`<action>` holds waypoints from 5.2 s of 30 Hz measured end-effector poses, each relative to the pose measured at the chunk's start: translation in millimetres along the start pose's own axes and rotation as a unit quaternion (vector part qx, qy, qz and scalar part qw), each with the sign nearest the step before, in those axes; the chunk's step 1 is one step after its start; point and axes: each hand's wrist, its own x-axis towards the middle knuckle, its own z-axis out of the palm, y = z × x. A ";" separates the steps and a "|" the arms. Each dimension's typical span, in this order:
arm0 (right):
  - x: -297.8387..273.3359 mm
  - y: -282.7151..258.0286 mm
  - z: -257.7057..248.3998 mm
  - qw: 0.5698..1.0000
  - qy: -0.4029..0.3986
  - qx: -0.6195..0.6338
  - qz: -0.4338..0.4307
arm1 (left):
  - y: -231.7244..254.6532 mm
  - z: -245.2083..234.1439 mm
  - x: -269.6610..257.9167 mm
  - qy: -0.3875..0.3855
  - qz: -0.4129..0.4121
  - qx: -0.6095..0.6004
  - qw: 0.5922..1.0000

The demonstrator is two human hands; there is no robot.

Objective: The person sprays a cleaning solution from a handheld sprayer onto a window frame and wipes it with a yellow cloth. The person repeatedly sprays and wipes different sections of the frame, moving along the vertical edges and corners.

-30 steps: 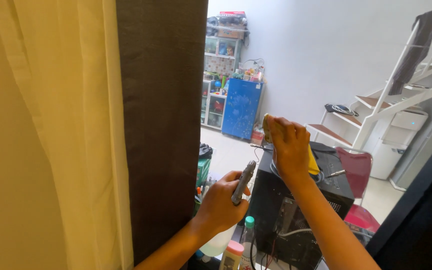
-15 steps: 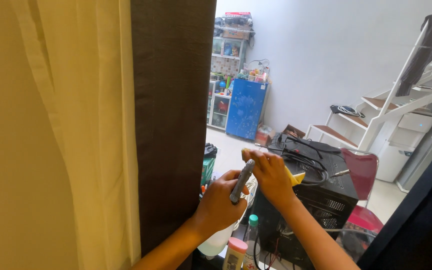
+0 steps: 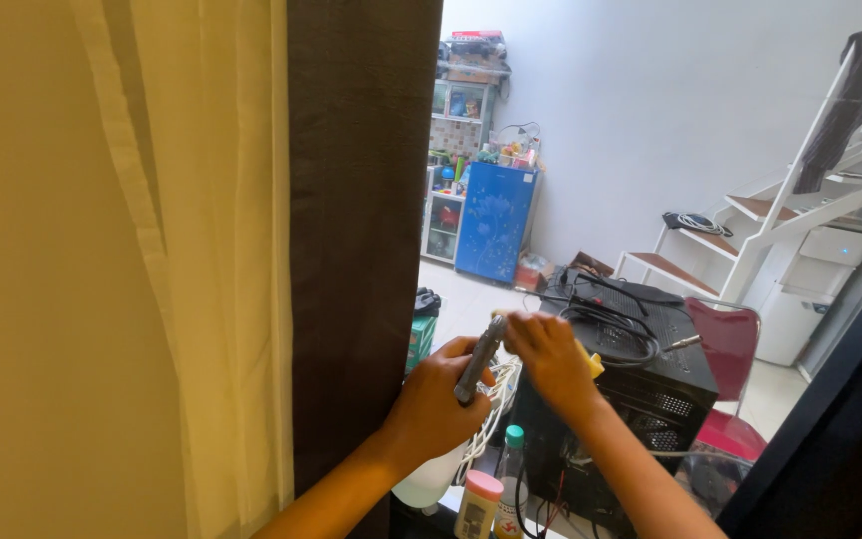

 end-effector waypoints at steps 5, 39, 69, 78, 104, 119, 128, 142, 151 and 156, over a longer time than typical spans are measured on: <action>43.0 26.2 -20.4 0.998 0.033 -0.022 0.058 | 6.2 -16.6 -8.3 -0.012 0.007 -0.007 1.000; 16.5 -33.6 52.6 0.994 -0.069 -0.064 -0.054 | -92.4 -56.3 -15.9 -0.013 0.225 0.377 0.898; 102.1 -8.9 23.2 0.995 0.052 0.016 0.078 | -64.6 -48.5 16.7 0.077 0.302 0.375 0.873; 17.4 -42.4 86.5 0.981 -0.093 -0.047 -0.165 | -71.1 -50.9 7.8 0.055 0.305 0.381 0.871; 138.7 -46.6 62.9 0.996 0.080 -0.047 0.005 | -92.4 -77.9 7.7 0.085 0.247 0.419 0.869; 99.4 -80.0 126.1 0.996 -0.054 -0.059 -0.033 | -105.6 -77.7 3.1 0.023 0.197 0.430 0.881; 56.8 -97.9 137.9 0.995 -0.081 0.021 -0.059 | -109.3 -75.2 -0.2 0.029 0.195 0.423 0.884; 27.3 -95.4 104.6 0.979 -0.149 0.009 -0.137 | -121.3 -72.7 -10.1 -0.008 0.192 0.436 0.879; -13.1 -50.9 51.0 0.972 -0.156 -0.086 -0.150 | -109.4 -56.2 -7.3 0.005 0.233 0.405 0.884; -31.3 -29.1 21.3 0.982 -0.141 -0.059 -0.113 | -103.2 -37.9 -10.1 0.005 0.251 0.380 0.891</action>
